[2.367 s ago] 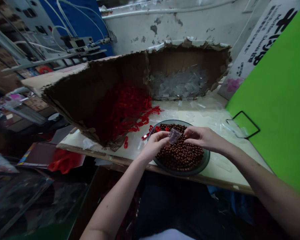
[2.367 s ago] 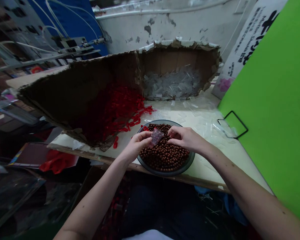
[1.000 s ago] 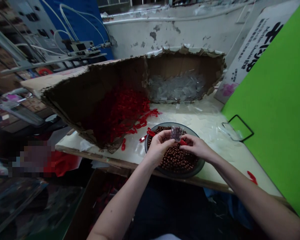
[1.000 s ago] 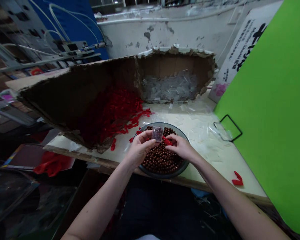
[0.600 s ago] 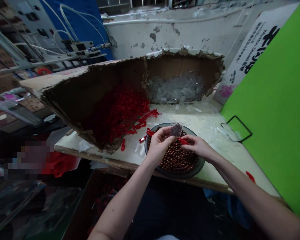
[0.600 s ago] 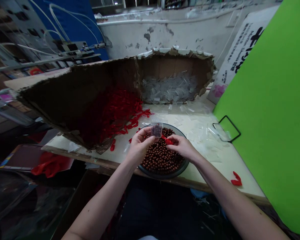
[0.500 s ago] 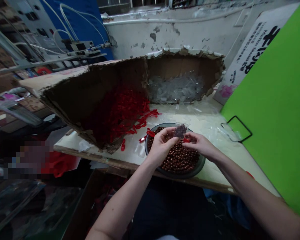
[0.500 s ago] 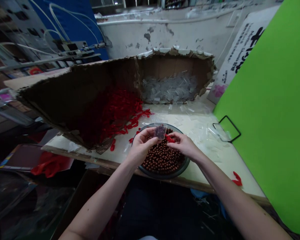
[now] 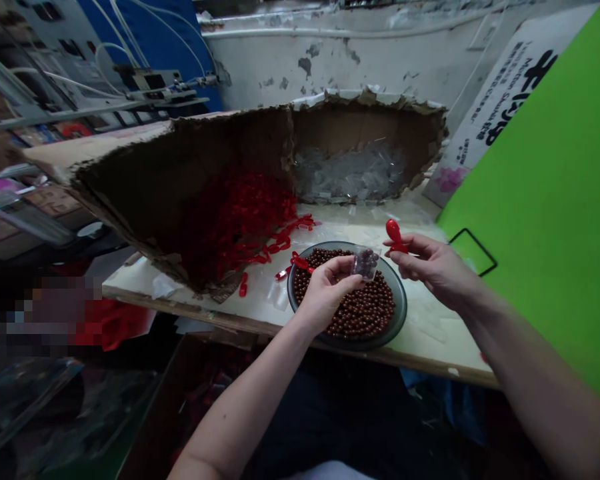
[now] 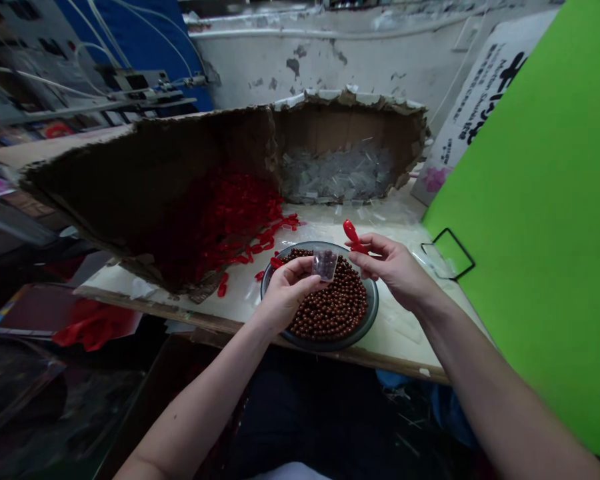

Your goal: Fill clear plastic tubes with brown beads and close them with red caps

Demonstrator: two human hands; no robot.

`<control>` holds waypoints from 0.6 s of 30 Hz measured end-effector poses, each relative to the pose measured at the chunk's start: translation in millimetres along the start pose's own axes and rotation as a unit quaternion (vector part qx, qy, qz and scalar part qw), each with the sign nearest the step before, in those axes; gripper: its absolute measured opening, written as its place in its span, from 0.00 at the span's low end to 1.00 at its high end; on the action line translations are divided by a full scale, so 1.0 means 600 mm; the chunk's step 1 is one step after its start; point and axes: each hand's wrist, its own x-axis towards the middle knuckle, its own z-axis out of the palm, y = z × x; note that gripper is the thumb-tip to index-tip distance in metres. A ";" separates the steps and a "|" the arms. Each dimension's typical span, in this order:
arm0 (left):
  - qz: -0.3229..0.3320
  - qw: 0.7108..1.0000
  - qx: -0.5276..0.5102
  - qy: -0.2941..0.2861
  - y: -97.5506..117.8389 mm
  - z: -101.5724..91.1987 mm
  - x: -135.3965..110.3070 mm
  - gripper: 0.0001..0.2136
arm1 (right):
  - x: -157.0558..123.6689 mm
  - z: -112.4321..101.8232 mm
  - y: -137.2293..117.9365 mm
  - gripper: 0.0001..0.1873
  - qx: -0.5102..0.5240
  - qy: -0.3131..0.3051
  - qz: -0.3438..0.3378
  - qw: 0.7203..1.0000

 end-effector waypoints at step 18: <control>-0.018 1.000 -0.022 0.008 -0.002 -0.004 -0.007 0.15 | -0.016 0.003 -0.019 0.22 0.026 -0.028 0.048 0.998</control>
